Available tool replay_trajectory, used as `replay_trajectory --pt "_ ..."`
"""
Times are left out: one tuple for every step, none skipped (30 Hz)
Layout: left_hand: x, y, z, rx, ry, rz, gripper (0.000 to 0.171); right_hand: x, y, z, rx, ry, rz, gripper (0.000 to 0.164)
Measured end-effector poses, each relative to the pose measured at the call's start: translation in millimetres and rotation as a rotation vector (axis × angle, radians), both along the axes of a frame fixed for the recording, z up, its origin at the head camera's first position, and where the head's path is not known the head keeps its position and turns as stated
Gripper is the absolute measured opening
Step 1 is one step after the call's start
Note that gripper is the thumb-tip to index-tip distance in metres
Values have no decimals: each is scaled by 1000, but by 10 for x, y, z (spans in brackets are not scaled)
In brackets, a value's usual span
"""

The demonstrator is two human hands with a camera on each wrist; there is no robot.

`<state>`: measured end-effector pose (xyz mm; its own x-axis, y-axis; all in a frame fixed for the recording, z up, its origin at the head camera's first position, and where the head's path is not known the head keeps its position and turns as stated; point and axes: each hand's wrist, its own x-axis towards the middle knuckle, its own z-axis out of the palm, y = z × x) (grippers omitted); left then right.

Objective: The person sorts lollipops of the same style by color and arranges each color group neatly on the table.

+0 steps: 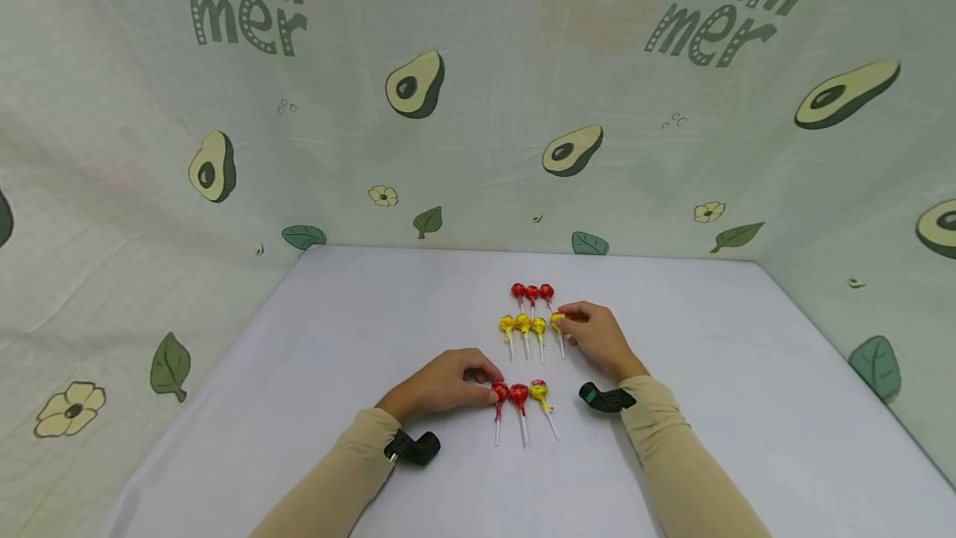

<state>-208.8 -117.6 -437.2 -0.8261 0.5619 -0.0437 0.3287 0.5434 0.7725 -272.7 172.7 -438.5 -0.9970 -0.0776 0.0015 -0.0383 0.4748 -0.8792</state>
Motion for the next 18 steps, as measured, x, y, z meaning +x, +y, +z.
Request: replay_trajectory --pt "0 1 -2 1 1 -1 16 2 -5 -2 11 4 -4 34" --pt "0 1 -3 2 1 -2 16 3 -12 -3 22 6 -10 33" --pt "0 2 -4 3 1 -3 16 4 -16 -6 32 10 -12 32" --pt "0 2 -5 3 1 -3 16 5 -19 -10 40 12 -14 32" --pt "0 2 -5 3 0 -3 16 5 -22 -13 51 17 -14 31" --pt "1 2 -5 3 -1 -3 16 8 -25 -15 56 20 -14 31" --pt "1 1 -5 3 -2 -3 16 7 -28 -18 62 25 -16 31" --pt "2 1 -3 3 -3 -2 17 9 -31 -17 66 32 -17 30" --pt "2 1 -1 1 -2 -3 17 10 -32 -15 69 40 -15 30" --pt "2 1 2 -1 -1 -3 16 9 -32 -15 76 51 -11 30" --pt "3 1 4 -2 0 -4 16 6 -34 -17 82 59 -8 30" --pt "2 1 7 -2 3 -4 16 4 -36 -17 84 65 -8 30" --pt "2 1 10 0 5 -6 16 2 -36 -18 90 71 -6 30" --pt "1 2 13 1 8 -7 16 1 -37 -17 98 77 0 30" --pt "1 2 15 2 10 -8 16 0 -36 -17 109 83 6 30" --pt "0 3 16 3 11 -8 16 -1 -35 -20 119 88 10 31" --pt "1 3 17 3 11 -7 16 0 -37 -19 127 86 8 31" --pt "2 4 17 3 10 -6 17 3 -38 -16 135 86 8 32"
